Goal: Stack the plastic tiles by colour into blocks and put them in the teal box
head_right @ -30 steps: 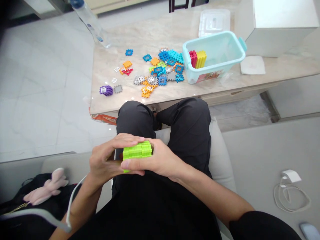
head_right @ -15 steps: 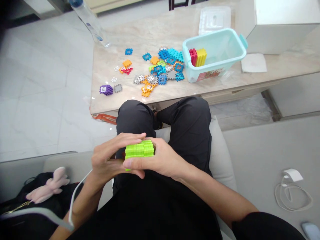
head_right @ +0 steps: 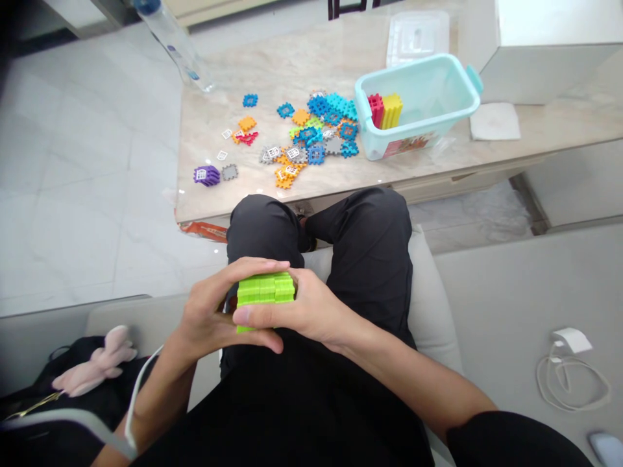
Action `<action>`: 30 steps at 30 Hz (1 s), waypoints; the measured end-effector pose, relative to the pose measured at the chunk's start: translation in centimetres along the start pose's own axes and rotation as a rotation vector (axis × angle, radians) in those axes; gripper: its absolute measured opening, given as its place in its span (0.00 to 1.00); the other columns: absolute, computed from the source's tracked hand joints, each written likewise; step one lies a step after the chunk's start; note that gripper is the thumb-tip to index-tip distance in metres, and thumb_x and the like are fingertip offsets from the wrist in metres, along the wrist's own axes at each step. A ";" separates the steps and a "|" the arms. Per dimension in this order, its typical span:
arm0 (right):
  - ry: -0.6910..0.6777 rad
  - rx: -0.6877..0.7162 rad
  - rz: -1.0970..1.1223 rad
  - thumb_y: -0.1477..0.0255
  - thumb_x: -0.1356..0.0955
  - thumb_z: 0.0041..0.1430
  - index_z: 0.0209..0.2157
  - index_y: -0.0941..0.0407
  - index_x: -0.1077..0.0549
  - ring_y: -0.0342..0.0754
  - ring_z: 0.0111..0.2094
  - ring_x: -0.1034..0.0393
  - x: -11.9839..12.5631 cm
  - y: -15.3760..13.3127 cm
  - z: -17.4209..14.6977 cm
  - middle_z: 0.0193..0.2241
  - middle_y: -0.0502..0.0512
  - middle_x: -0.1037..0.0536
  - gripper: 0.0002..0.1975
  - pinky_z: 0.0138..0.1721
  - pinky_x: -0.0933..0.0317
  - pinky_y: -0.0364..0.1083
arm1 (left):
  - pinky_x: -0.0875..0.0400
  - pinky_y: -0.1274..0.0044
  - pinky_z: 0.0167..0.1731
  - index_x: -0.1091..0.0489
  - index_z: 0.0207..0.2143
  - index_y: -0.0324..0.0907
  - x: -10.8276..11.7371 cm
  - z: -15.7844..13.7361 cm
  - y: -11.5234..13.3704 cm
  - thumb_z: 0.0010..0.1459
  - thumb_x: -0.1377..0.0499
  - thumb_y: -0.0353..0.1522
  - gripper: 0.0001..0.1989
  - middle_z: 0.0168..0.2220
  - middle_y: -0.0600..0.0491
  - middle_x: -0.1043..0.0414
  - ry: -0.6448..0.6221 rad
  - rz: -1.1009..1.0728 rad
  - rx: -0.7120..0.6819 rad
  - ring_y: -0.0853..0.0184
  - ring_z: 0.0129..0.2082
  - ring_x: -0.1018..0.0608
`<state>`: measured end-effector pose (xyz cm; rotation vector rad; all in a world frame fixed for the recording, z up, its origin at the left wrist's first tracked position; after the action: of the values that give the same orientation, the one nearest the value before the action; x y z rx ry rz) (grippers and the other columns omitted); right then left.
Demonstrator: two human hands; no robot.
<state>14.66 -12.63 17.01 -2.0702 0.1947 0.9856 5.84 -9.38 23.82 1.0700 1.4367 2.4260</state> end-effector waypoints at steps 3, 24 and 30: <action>0.014 0.000 -0.024 0.59 0.16 0.50 0.44 0.56 0.18 0.52 0.42 0.24 -0.2 -0.2 0.1 0.39 0.52 0.18 0.23 0.45 0.29 0.48 | 0.16 0.65 0.51 0.25 0.61 0.45 0.0 0.0 0.3 0.45 0.19 0.45 0.43 0.52 0.42 0.16 0.012 -0.030 -0.011 0.53 0.51 0.14; -0.070 0.041 -0.001 0.63 0.17 0.53 0.46 0.56 0.18 0.48 0.40 0.25 -0.5 0.1 0.0 0.39 0.50 0.20 0.21 0.43 0.30 0.45 | 0.14 0.64 0.48 0.23 0.58 0.42 0.2 0.0 1.2 0.47 0.18 0.37 0.36 0.47 0.43 0.14 0.068 -0.091 -0.086 0.53 0.48 0.13; -0.154 0.033 0.124 0.53 0.19 0.57 0.56 0.56 0.21 0.54 0.51 0.21 -1.4 0.8 -0.4 0.50 0.58 0.18 0.32 0.55 0.28 0.50 | 0.13 0.63 0.44 0.22 0.53 0.46 0.6 -0.1 0.9 0.44 0.17 0.40 0.34 0.45 0.46 0.13 0.145 -0.118 0.024 0.51 0.44 0.12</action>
<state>13.62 -13.74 17.64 -1.9617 0.2599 1.2036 5.49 -9.69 24.85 0.8033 1.5282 2.4515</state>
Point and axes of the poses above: each hand's wrist, its own z-axis towards the middle knuckle, its own x-axis out of the back of the hand, y = z × x, the point moved 9 cm from there along z, towards the middle knuckle
